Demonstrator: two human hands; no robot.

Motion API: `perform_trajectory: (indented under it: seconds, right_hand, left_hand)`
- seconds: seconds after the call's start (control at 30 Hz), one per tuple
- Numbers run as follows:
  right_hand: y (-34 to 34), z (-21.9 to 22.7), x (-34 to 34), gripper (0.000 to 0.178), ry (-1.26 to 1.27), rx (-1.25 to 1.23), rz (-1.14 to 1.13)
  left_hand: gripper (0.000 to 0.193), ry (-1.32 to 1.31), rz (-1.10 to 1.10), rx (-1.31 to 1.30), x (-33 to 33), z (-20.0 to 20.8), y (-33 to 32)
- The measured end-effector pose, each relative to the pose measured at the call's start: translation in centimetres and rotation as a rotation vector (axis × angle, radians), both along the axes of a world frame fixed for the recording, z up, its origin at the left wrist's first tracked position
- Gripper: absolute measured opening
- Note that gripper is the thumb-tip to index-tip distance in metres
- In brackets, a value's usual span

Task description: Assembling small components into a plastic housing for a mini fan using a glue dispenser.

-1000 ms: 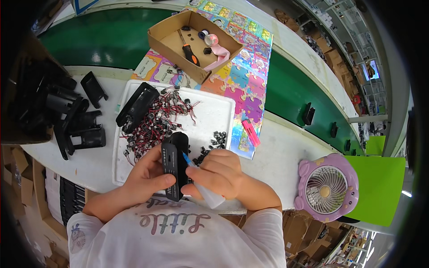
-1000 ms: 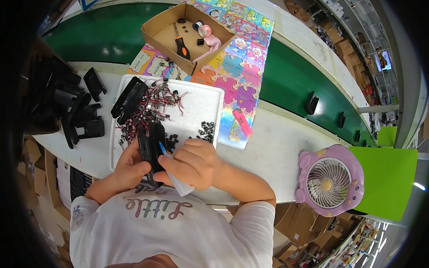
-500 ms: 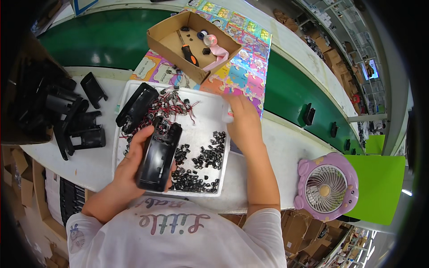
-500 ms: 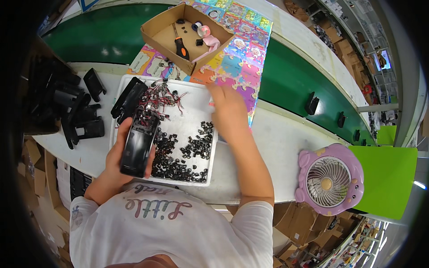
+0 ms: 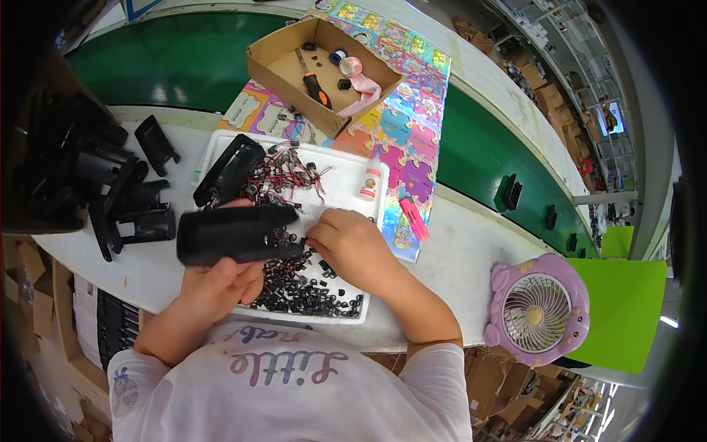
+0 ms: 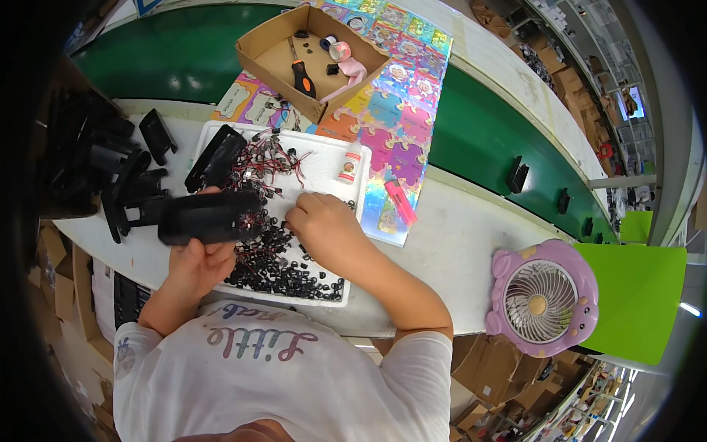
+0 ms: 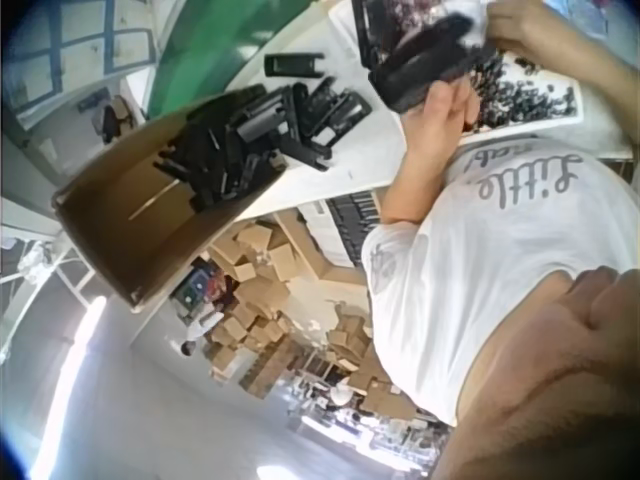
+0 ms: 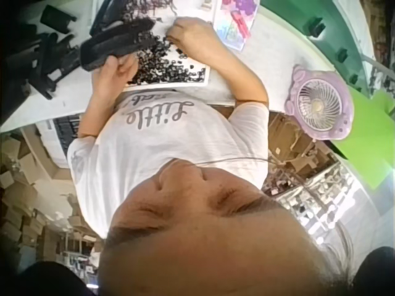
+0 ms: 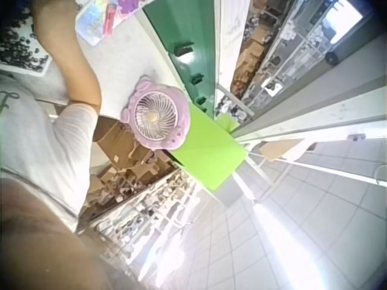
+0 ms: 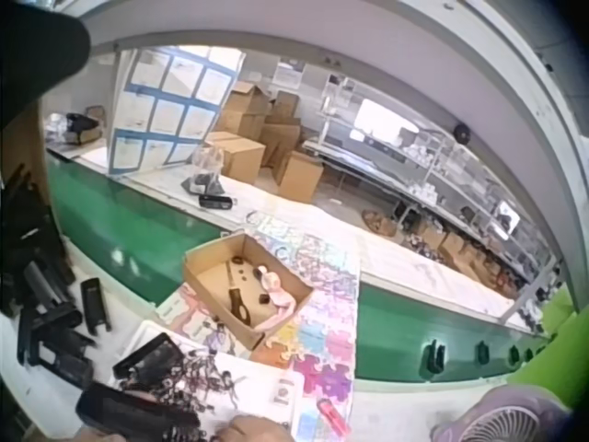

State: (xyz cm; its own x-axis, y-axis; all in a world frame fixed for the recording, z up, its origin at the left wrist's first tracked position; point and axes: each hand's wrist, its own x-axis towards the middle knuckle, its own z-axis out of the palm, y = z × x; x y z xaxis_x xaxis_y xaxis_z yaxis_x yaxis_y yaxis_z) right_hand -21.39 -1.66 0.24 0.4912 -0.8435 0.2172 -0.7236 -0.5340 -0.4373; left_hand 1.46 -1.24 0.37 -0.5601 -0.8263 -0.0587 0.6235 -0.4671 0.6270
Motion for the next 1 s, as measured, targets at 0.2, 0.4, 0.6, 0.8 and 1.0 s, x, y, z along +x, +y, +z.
perform_trajectory:
  seconds: [0.2, 0.4, 0.6, 0.8, 1.0]
  right_hand:
    - [0.3, -0.3, 0.4, 0.015, 0.002, 0.006, 0.002]
    - [0.7, -0.3, 0.8, 0.02, 0.037, 0.132, -0.021]
    - [1.0, 0.5, 0.1, 0.017, 0.068, 0.107, 0.022]
    - [0.7, 0.1, 0.0, 0.016, 0.023, 0.168, -0.125]
    - [0.9, 1.5, 1.3, 0.016, -0.688, 0.266, -0.141]
  left_hand:
    - [0.06, -0.085, 0.053, 0.018, -0.5, -0.9, 0.1]
    - [0.053, -0.051, 0.023, -0.025, -0.7, -1.3, 0.2]
    - [0.052, 0.005, -0.039, -0.041, -0.5, -1.9, -0.2]
    - [0.05, 0.016, -0.11, 0.037, -0.9, -1.5, 0.1]
    - [0.049, -0.018, -0.101, 0.031, -1.9, -1.2, 0.5]
